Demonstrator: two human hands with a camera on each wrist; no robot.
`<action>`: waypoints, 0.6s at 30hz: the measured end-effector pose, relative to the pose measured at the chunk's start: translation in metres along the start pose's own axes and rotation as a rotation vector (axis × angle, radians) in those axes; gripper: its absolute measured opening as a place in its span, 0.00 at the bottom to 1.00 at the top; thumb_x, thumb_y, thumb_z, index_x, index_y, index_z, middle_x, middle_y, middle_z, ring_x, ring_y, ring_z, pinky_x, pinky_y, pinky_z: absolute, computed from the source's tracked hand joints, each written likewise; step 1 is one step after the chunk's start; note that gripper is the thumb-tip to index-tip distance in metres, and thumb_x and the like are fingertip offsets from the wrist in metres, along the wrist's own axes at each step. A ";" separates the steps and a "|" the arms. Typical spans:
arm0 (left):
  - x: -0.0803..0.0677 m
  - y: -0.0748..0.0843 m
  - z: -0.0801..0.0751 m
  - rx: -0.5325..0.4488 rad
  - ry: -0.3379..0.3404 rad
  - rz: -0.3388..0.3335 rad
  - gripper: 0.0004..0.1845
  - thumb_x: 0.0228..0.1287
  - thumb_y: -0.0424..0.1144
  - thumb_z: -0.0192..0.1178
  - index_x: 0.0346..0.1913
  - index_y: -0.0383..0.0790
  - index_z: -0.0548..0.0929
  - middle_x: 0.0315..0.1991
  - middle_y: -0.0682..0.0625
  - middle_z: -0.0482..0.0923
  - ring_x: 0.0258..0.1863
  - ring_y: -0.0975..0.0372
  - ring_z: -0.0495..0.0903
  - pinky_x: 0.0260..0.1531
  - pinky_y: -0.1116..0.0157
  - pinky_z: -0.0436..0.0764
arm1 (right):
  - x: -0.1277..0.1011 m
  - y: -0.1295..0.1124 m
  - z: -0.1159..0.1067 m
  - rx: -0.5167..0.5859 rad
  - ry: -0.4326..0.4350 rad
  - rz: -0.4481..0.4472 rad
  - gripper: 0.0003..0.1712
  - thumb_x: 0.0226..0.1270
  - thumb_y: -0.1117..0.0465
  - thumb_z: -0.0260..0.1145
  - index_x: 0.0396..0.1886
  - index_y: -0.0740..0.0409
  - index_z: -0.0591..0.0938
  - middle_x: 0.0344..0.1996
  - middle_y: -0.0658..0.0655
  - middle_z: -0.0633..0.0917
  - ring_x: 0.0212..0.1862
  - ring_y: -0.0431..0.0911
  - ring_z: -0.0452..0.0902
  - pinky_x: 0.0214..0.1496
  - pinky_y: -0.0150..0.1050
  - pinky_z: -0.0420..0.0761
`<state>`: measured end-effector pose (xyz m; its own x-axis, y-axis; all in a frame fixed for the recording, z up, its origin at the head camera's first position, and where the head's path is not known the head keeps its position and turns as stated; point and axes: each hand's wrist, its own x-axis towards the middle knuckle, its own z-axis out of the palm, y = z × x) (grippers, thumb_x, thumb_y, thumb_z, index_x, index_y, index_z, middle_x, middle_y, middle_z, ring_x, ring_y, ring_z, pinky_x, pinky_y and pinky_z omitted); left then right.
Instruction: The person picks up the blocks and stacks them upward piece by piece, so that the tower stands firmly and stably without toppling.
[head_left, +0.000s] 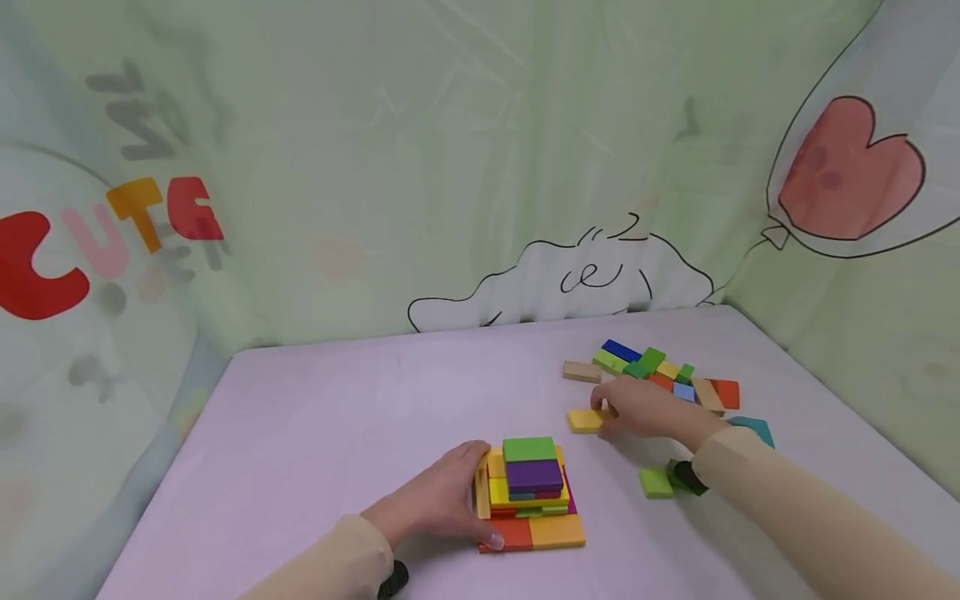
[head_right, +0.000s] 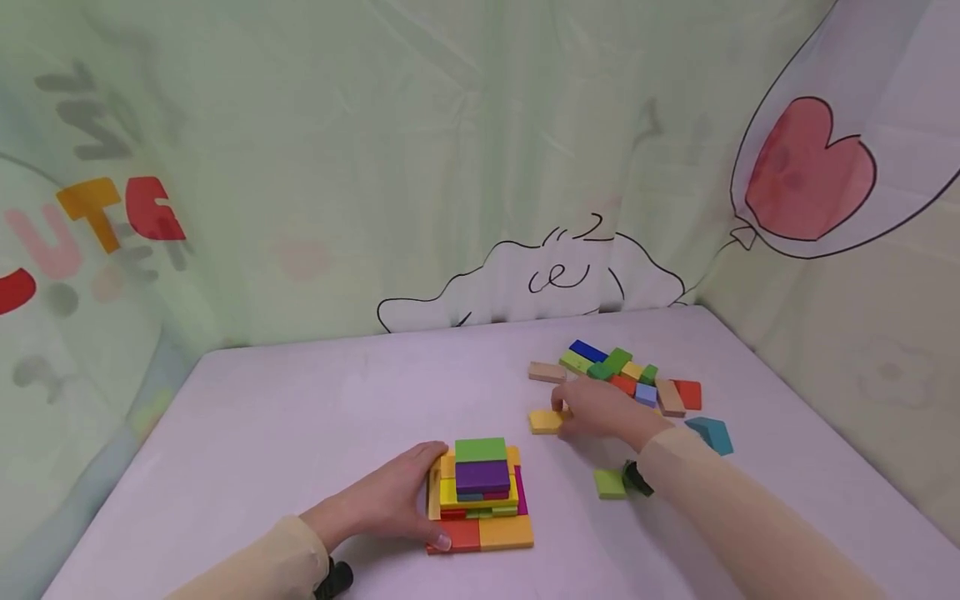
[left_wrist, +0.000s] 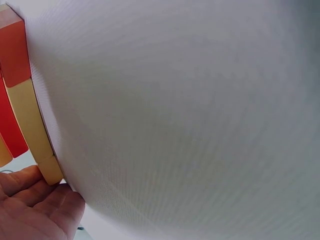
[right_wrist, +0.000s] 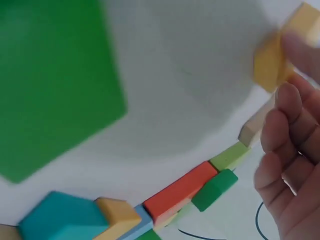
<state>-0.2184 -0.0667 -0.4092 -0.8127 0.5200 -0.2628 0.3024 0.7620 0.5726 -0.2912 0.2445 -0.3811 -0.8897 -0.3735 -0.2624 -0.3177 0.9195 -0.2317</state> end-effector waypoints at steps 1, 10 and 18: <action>0.000 0.000 0.000 0.003 0.002 0.003 0.59 0.44 0.56 0.83 0.76 0.40 0.62 0.76 0.45 0.64 0.75 0.53 0.65 0.76 0.50 0.66 | -0.003 0.001 0.001 0.015 -0.012 0.006 0.15 0.62 0.56 0.77 0.45 0.55 0.84 0.29 0.50 0.80 0.32 0.44 0.72 0.35 0.35 0.77; 0.000 -0.001 -0.001 0.009 0.008 0.007 0.59 0.44 0.57 0.82 0.76 0.39 0.61 0.77 0.45 0.63 0.75 0.53 0.65 0.77 0.50 0.66 | -0.019 0.005 0.006 0.038 0.006 -0.002 0.18 0.61 0.56 0.78 0.46 0.58 0.85 0.31 0.48 0.80 0.35 0.42 0.73 0.38 0.35 0.80; 0.000 -0.001 -0.001 0.000 -0.001 -0.007 0.59 0.44 0.57 0.82 0.77 0.41 0.61 0.77 0.46 0.63 0.75 0.54 0.65 0.76 0.51 0.66 | -0.023 -0.003 0.001 0.046 0.090 -0.002 0.15 0.61 0.57 0.77 0.44 0.59 0.86 0.31 0.48 0.82 0.35 0.42 0.74 0.38 0.35 0.80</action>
<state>-0.2191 -0.0674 -0.4091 -0.8147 0.5145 -0.2675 0.2964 0.7659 0.5705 -0.2694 0.2501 -0.3750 -0.9155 -0.3611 -0.1773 -0.3061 0.9113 -0.2754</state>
